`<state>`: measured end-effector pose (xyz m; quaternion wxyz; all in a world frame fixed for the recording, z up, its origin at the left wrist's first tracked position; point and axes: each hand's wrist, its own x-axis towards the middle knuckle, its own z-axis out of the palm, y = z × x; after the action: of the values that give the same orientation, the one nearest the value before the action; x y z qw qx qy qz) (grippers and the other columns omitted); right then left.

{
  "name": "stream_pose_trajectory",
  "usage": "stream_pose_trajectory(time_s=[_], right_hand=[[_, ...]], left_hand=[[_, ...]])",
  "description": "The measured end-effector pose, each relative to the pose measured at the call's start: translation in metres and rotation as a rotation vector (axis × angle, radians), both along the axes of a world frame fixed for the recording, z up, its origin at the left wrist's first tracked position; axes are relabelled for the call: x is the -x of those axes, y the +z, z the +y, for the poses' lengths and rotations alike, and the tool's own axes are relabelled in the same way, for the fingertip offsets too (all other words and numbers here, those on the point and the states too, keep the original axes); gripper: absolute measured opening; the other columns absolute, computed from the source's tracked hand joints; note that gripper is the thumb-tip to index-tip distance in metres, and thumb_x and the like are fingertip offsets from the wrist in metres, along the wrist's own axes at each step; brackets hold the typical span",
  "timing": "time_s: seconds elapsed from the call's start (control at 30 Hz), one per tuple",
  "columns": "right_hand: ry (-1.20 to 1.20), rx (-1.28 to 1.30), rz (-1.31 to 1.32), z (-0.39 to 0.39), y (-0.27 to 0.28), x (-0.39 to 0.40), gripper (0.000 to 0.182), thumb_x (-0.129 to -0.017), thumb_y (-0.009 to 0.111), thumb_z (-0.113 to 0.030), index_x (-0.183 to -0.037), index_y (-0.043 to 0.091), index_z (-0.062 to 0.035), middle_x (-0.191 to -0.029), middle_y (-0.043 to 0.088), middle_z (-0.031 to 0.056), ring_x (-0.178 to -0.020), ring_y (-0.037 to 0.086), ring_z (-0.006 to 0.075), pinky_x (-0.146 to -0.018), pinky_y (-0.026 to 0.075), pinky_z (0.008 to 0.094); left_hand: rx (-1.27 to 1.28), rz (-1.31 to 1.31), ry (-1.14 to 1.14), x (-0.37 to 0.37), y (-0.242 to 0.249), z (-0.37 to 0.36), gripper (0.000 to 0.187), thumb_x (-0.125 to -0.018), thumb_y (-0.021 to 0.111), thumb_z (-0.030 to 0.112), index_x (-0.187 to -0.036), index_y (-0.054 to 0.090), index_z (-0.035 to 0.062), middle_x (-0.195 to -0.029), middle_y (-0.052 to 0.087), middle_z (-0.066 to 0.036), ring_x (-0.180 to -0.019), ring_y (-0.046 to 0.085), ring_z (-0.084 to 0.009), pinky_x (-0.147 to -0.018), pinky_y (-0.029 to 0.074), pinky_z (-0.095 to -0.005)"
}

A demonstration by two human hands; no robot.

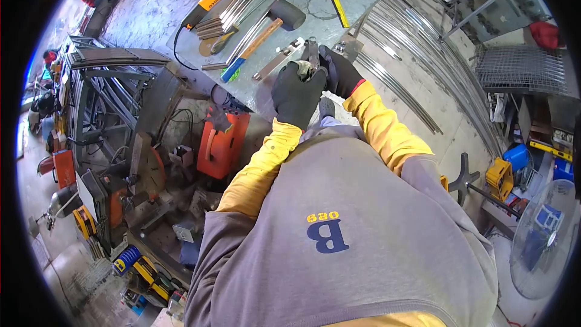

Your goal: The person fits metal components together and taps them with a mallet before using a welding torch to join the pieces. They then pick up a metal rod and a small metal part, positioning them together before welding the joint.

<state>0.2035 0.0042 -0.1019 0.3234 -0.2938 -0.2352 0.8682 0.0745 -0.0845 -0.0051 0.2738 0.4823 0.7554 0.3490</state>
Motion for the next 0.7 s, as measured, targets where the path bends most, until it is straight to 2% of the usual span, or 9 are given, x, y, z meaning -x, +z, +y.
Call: stream_pose_trajectory(time_s=[0.07, 0.13, 0.23, 0.3, 0.4, 0.43, 0.47, 0.53, 0.7], right_hand=[[0.021, 0.073, 0.156, 0.001, 0.006, 0.009, 0.044, -0.109, 0.052, -0.038, -0.138, 0.059, -0.0064, -0.122, 0.070, 0.0086, -0.107, 0.068, 0.0211, -0.096, 0.055, 0.0350], [-0.039, -0.762, -0.178, 0.003, 0.006, 0.012, 0.044, -0.109, 0.054, -0.030, -0.143, 0.055, -0.0027, -0.129, 0.068, 0.0104, -0.112, 0.067, 0.0213, -0.102, 0.054, 0.0362], [0.000, -0.501, -0.023, 0.033, -0.022, 0.019, 0.034, -0.108, 0.053, -0.019, -0.137, 0.058, -0.0025, -0.124, 0.068, 0.0091, -0.109, 0.068, 0.0214, -0.099, 0.055, 0.0342], [0.102, -0.071, 0.319, 0.048, -0.008, 0.017, 0.030, -0.110, 0.048, -0.021, -0.128, 0.060, -0.0019, -0.110, 0.068, 0.0073, -0.099, 0.068, 0.0197, -0.088, 0.057, 0.0345], [-0.116, 0.037, 0.167, 0.041, 0.066, 0.035, 0.032, -0.110, 0.045, -0.026, -0.120, 0.062, -0.0007, -0.104, 0.067, 0.0087, -0.094, 0.068, 0.0207, -0.084, 0.058, 0.0379], [0.082, 0.096, 0.470, 0.061, 0.052, 0.035, 0.035, -0.111, 0.040, -0.024, -0.121, 0.062, 0.0013, -0.105, 0.070, 0.0118, -0.096, 0.069, 0.0242, -0.089, 0.059, 0.0419], [0.086, 0.095, 0.472, 0.074, 0.038, 0.030, 0.035, -0.111, 0.040, -0.024, -0.121, 0.062, 0.0013, -0.105, 0.070, 0.0118, -0.096, 0.069, 0.0242, -0.089, 0.059, 0.0419], [0.128, -0.118, 0.344, 0.081, 0.042, 0.029, 0.038, -0.111, 0.042, -0.017, -0.137, 0.057, 0.0057, -0.120, 0.069, 0.0126, -0.099, 0.071, 0.0210, -0.086, 0.061, 0.0376], [0.046, -0.204, 0.126, 0.076, 0.081, 0.041, 0.032, -0.096, 0.049, -0.006, -0.121, 0.067, 0.0015, -0.099, 0.073, 0.0121, -0.082, 0.071, 0.0232, -0.075, 0.060, 0.0361]], left_hand=[[-0.001, -0.016, 0.003, 0.002, 0.009, 0.000, 0.044, -0.080, 0.079, 0.044, -0.101, 0.074, 0.0046, -0.093, 0.075, -0.015, -0.087, 0.071, -0.0336, -0.080, 0.054, -0.0441], [-0.005, -0.030, 0.005, 0.006, 0.011, 0.002, 0.042, -0.082, 0.079, 0.040, -0.102, 0.074, 0.0037, -0.091, 0.076, -0.013, -0.083, 0.073, -0.0292, -0.075, 0.055, -0.0411], [-0.149, -0.365, 0.000, 0.011, 0.016, 0.004, 0.026, -0.095, 0.072, 0.027, -0.104, 0.075, 0.0024, -0.093, 0.077, -0.009, -0.085, 0.071, -0.0150, -0.078, 0.054, -0.0302], [-0.219, -0.474, 0.037, 0.016, 0.009, 0.008, 0.027, -0.097, 0.069, 0.027, -0.105, 0.074, 0.0020, -0.093, 0.076, -0.008, -0.084, 0.071, -0.0149, -0.077, 0.054, -0.0307], [-0.182, -0.540, 0.056, 0.033, 0.007, 0.014, 0.030, -0.104, 0.059, 0.028, -0.107, 0.074, 0.0025, -0.089, 0.074, -0.005, -0.075, 0.069, -0.0153, -0.070, 0.054, -0.0300], [-0.116, -0.825, 0.024, 0.036, 0.017, 0.016, 0.032, -0.104, 0.058, 0.031, -0.106, 0.074, 0.0035, -0.087, 0.073, -0.005, -0.072, 0.067, -0.0146, -0.065, 0.053, -0.0288], [-0.046, -1.109, -0.012, 0.037, 0.028, 0.018, 0.033, -0.104, 0.056, 0.033, -0.105, 0.074, 0.0046, -0.085, 0.072, -0.004, -0.068, 0.066, -0.0138, -0.061, 0.052, -0.0275], [-0.078, -1.084, 0.016, 0.035, 0.046, 0.020, 0.035, -0.104, 0.057, 0.035, -0.106, 0.075, 0.0056, -0.082, 0.069, -0.004, -0.063, 0.064, -0.0123, -0.055, 0.050, -0.0249], [-0.083, -1.019, -0.080, 0.033, 0.073, 0.028, 0.044, -0.105, 0.055, 0.040, -0.114, 0.071, 0.0000, -0.091, 0.074, -0.010, -0.070, 0.070, -0.0185, -0.061, 0.055, -0.0302]])
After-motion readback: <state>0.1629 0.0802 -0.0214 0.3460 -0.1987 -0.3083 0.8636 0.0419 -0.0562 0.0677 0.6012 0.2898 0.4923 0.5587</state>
